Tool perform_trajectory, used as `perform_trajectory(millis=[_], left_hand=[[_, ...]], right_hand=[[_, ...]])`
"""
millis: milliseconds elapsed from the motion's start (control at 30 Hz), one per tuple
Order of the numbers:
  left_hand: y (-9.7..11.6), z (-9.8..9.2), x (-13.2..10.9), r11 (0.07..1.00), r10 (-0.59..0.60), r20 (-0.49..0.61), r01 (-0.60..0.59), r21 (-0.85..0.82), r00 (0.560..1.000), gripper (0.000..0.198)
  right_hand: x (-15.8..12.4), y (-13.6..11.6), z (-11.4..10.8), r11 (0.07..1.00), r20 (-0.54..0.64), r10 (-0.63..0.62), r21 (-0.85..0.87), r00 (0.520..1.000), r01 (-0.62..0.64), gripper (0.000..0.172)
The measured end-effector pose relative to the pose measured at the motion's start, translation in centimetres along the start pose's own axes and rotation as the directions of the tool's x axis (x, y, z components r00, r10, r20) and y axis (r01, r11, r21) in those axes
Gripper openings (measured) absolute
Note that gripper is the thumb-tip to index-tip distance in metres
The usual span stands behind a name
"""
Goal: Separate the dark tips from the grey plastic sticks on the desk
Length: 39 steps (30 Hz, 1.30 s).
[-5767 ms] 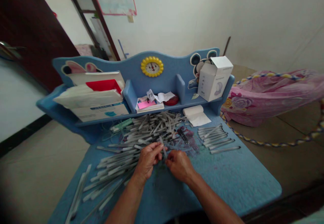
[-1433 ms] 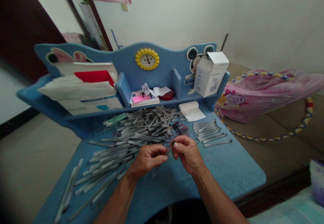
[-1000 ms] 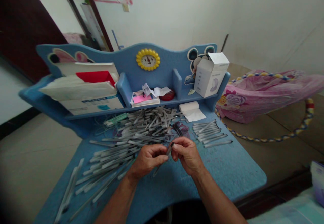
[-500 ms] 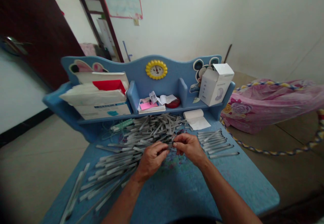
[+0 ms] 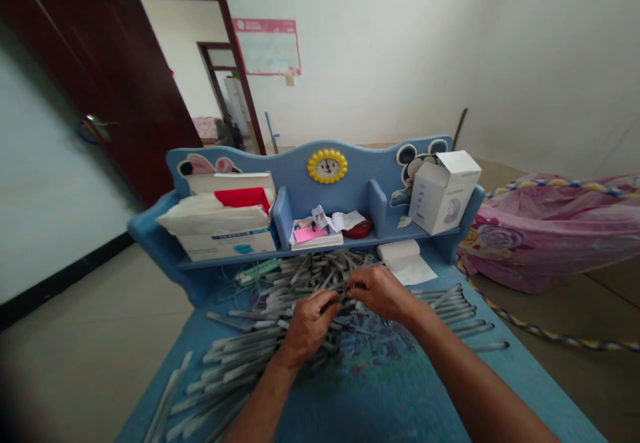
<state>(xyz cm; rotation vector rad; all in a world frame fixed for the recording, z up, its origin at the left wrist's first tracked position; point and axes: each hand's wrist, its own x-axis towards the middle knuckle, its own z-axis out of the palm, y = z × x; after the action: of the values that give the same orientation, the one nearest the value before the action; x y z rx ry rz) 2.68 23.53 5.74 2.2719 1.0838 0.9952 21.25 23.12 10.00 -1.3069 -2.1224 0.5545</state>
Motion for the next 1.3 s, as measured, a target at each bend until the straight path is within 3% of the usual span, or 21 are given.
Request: perform_trajectory(millis=[300, 633, 767, 867, 1033, 1233, 1300], left_hand=[[-0.86, -0.19, -0.25, 0.999, 0.044, 0.036, -0.044, 0.0, 0.998, 0.01], [-0.42, 0.0, -0.3, 0.999, 0.034, 0.039, -0.034, 0.008, 0.999, 0.011], [-0.37, -0.1, -0.24, 1.0, 0.022, 0.013, -0.022, 0.016, 1.0, 0.011], [-0.32, -0.05, -0.27, 0.999, 0.033, 0.011, -0.034, 0.03, 0.999, 0.011], [-0.21, 0.02, -0.48, 0.998, 0.055, 0.0, -0.055, 0.024, 0.999, 0.011], [-0.21, -0.19, -0.44, 0.999, 0.037, -0.022, -0.036, 0.04, 0.999, 0.011], [-0.23, -0.14, -0.48, 0.998, 0.042, -0.02, -0.041, 0.039, 0.999, 0.011]], right_hand=[[0.58, -0.08, 0.01, 0.997, 0.119, -0.021, -0.071, 0.993, 0.029, 0.01], [0.2, -0.24, 0.3, 0.987, 0.08, 0.044, -0.159, 0.996, -0.031, 0.039], [-0.08, -0.43, 0.07, 0.998, 0.089, 0.044, -0.056, 0.995, -0.039, 0.016], [-0.12, -0.48, 0.3, 0.998, 0.071, 0.023, -0.058, 0.997, -0.019, 0.01], [-0.03, -0.51, 0.86, 0.974, -0.005, 0.069, -0.215, 0.998, -0.069, 0.034], [-0.13, -0.76, 0.82, 0.992, 0.008, 0.06, -0.11, 0.998, -0.059, 0.011], [-0.08, -0.78, 0.98, 0.984, -0.008, 0.073, -0.164, 0.997, -0.073, 0.021]])
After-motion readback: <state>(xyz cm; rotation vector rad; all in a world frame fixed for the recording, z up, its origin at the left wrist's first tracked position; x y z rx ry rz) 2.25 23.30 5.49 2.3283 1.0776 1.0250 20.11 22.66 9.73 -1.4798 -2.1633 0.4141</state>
